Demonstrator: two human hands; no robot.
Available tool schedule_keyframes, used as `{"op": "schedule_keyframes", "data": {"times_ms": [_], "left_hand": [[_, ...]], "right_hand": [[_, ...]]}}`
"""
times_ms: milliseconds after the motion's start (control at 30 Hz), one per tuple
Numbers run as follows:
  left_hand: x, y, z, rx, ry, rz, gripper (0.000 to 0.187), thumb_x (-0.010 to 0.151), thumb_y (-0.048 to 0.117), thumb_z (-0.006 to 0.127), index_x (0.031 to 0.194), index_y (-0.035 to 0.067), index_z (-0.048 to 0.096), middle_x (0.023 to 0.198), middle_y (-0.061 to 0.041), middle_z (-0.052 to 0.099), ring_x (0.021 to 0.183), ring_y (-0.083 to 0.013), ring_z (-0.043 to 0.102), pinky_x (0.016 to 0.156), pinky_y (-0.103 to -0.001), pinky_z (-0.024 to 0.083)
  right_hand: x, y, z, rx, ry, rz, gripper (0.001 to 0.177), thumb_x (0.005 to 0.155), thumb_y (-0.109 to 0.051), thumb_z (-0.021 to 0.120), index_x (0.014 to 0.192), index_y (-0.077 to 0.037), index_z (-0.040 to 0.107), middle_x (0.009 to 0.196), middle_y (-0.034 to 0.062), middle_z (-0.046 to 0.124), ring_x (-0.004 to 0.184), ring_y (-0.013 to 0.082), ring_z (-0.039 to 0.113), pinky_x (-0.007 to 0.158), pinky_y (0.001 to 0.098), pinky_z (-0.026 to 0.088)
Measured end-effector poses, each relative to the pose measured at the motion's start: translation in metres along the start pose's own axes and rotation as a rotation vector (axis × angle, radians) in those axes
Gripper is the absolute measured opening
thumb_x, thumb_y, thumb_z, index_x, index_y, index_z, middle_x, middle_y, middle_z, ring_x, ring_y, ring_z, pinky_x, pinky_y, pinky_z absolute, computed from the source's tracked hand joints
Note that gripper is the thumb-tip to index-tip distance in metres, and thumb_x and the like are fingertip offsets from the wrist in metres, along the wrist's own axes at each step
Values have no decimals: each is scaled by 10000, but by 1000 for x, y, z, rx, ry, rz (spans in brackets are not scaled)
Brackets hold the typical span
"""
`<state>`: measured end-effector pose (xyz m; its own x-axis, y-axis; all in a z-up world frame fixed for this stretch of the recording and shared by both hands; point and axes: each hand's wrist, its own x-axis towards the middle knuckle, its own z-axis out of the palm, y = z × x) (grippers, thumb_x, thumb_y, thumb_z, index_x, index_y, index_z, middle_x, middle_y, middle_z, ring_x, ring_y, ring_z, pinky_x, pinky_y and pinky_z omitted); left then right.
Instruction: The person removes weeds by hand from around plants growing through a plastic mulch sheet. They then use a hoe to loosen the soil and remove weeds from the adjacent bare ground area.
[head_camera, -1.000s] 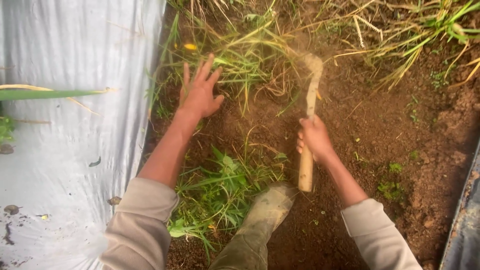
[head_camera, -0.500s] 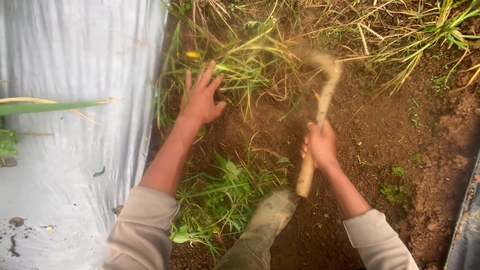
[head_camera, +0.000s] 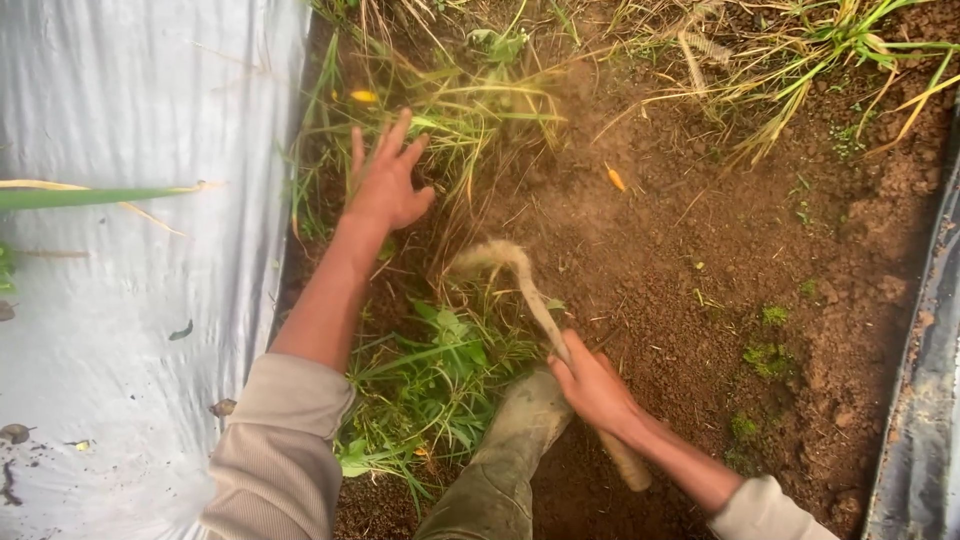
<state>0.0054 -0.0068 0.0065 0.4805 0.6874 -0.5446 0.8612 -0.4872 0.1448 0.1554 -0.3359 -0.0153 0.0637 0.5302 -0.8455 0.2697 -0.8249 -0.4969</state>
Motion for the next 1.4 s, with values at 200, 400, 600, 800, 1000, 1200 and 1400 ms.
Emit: {"op": "schedule_keyframes", "data": {"times_ms": [200,400,600,800,1000,1200,1400], "left_hand": [[4,-1,1,25,-35,-9,713,932,391,585,1559,196,306,1677,-38,-19,1537,-232,-4,1204,-507,-120],[-1,2,-4,61,-76,-17,736,937,425,532,1571,222,216,1668,-43,-75,1530,-213,-66,1195,-508,-146],[-8,3,-7,7,-46,-6,709,939,398,546,1555,213,248,1669,-54,-1,1532,-219,-16,1205,-501,-126],[-13,7,-10,-100,-42,-5,672,953,366,544,1551,242,264,1665,-72,61,1529,-258,34,1203,-512,-116],[-27,7,-10,-113,-42,-5,643,962,395,537,1530,183,322,1659,-86,72,1522,-293,69,1217,-505,-67],[-107,35,2,-225,346,61,504,965,301,573,1422,100,509,1499,-164,441,1330,-366,461,1097,-595,373],[-161,28,81,-513,77,5,561,1023,349,479,1509,79,404,1510,-219,432,1382,-398,420,1143,-605,292]], "right_hand": [[-16,-14,-42,43,227,-114,40,1021,-93,507,1035,-68,534,644,85,595,459,146,486,362,279,405],[12,-50,-68,278,415,-154,48,1087,-67,467,1042,-54,479,664,41,515,415,126,457,297,237,432],[17,-72,-22,381,175,15,94,1074,-64,405,1047,-51,494,654,27,515,426,139,465,302,246,425],[-22,-57,23,58,-152,154,169,1092,-126,419,1226,-67,503,708,27,553,422,128,493,292,224,445],[-39,-61,38,-206,-330,84,234,1090,-176,444,1316,-123,416,687,-27,475,446,88,439,325,190,387],[-14,-24,44,-156,-263,-17,189,1041,-171,474,1207,-85,501,717,72,570,439,135,553,334,203,488],[-39,-37,9,-39,-142,-138,226,1000,-100,453,1179,21,519,651,72,547,375,127,568,288,205,498]]}}
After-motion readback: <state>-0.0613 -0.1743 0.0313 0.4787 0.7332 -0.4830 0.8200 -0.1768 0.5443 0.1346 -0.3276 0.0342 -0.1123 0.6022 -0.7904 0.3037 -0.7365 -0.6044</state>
